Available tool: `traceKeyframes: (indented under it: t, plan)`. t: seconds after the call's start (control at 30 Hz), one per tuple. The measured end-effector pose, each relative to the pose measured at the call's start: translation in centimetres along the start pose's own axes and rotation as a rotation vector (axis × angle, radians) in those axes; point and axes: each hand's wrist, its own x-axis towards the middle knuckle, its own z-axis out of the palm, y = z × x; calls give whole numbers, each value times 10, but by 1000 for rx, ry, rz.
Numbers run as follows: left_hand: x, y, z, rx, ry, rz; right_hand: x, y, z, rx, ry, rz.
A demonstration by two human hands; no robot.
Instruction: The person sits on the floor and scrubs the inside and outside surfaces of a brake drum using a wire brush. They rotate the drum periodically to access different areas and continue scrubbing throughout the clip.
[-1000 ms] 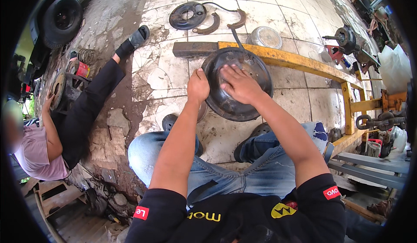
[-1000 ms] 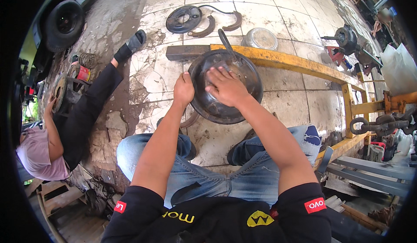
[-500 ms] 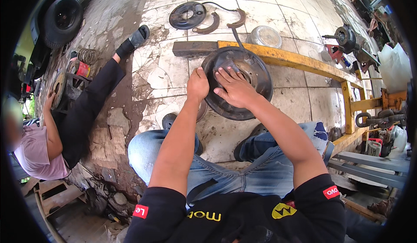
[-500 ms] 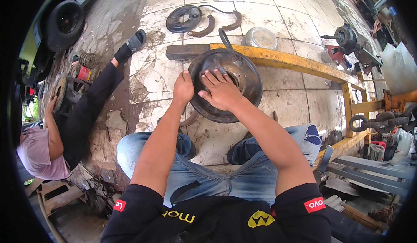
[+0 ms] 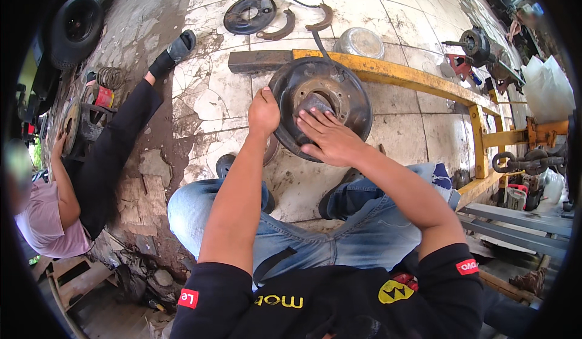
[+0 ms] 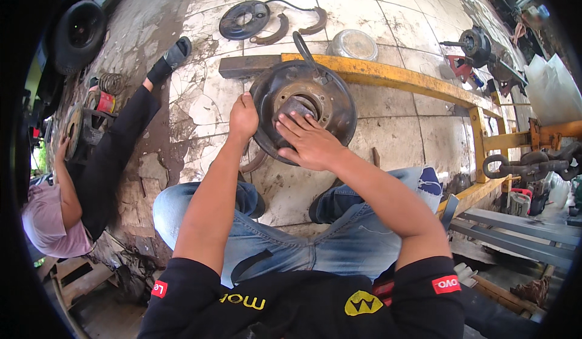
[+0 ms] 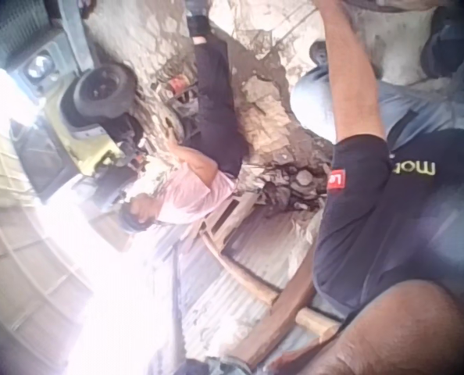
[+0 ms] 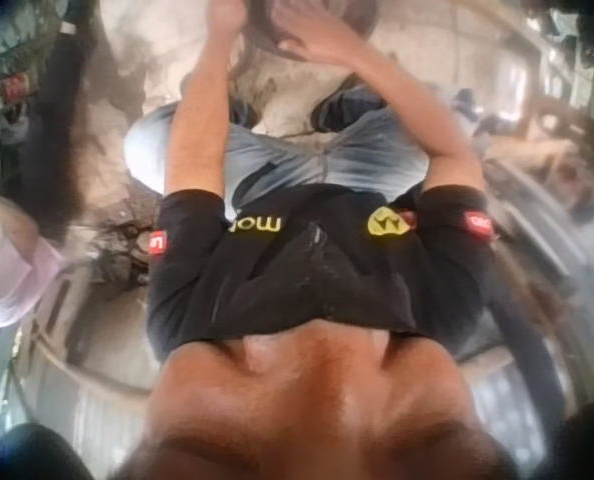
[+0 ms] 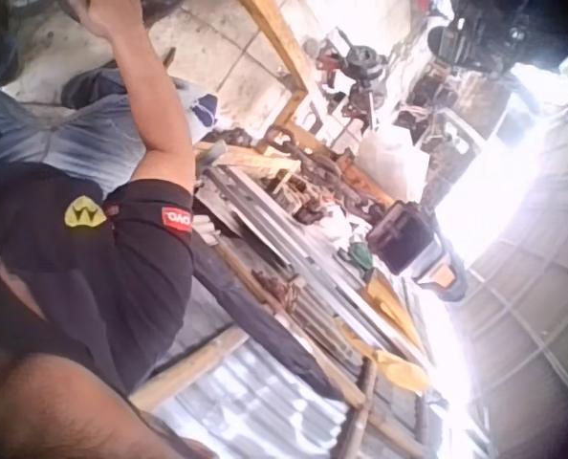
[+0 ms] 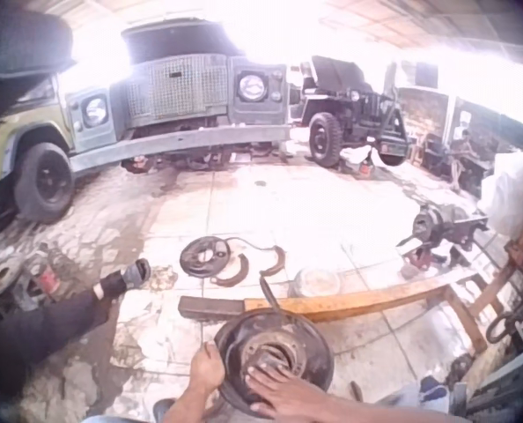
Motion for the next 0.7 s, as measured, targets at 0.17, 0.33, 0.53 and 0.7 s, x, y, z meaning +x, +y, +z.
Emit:
traceKeyframes:
  t: [0.17,0.33,0.53,0.7]
  plan:
    - [-1,8,0,23,-20,27,-47,39,-15,28,-234,212]
    - [-3,12,-7,26,-42,-19,-35,6,-5,1,-196,232]
    - [-6,9,-3,29,-1,21,-35,15,2,28,-112,344]
    - [-6,13,-2,16,-6,19,-34,45,1,114,-8,423]
